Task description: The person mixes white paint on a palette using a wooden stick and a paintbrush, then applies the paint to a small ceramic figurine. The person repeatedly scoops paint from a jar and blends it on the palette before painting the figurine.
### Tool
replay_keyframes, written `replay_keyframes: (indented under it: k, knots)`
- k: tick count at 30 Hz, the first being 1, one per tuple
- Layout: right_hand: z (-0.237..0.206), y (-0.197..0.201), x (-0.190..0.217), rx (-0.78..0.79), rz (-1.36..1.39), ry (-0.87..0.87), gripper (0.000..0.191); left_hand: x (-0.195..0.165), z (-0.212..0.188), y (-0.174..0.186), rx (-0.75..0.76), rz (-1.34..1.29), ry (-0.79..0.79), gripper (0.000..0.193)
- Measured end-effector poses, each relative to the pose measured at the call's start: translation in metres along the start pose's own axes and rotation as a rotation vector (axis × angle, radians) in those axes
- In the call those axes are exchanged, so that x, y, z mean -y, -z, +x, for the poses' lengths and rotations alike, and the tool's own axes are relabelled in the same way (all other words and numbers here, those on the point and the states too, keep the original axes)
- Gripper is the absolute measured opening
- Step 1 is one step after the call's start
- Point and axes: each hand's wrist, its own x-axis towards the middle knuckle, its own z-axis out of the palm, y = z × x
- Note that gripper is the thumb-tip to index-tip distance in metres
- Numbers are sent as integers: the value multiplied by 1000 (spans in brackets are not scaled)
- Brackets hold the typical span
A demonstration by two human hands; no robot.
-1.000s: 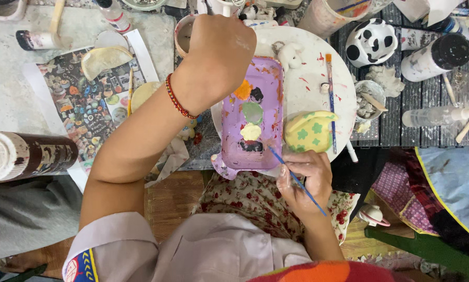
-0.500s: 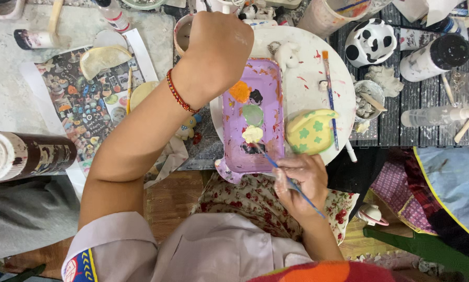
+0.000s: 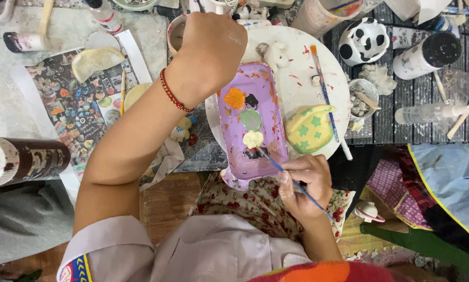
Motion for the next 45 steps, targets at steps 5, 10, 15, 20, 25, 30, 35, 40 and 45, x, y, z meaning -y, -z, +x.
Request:
replay_keyframes:
  k: [5,10,15,20,25,30,35,40,45]
  knots:
    - [-1,4,-3,26,-28,-1,22,1,-2,0,-11,-10,-25,8]
    - [-4,4,-8,12,71,-76,21,2,-6,0,-44,-16,-58,7]
    - [-8,9,-10,21,174,-121,20,1,-3,-1,-20,17,-49,10]
    - [-9,6,-8,46,139,-73,21,-1,-4,-1,-13,15,-37,8]
    - [-8,5,-7,31,138,-79,20,1,-8,-3,-96,42,-72,8]
    - [-10,5,-9,37,139,-84,19,3,-9,-6,-172,11,-104,7]
    - [-13,2,-16,-53,141,-102,19,3,-6,-8,-106,5,-79,7]
    - [-15,4,-21,-30,132,-102,20,4,-7,-8,-91,2,-82,6]
    - [-14,8,-21,4,154,-96,21,3,-9,-7,-126,17,-94,5]
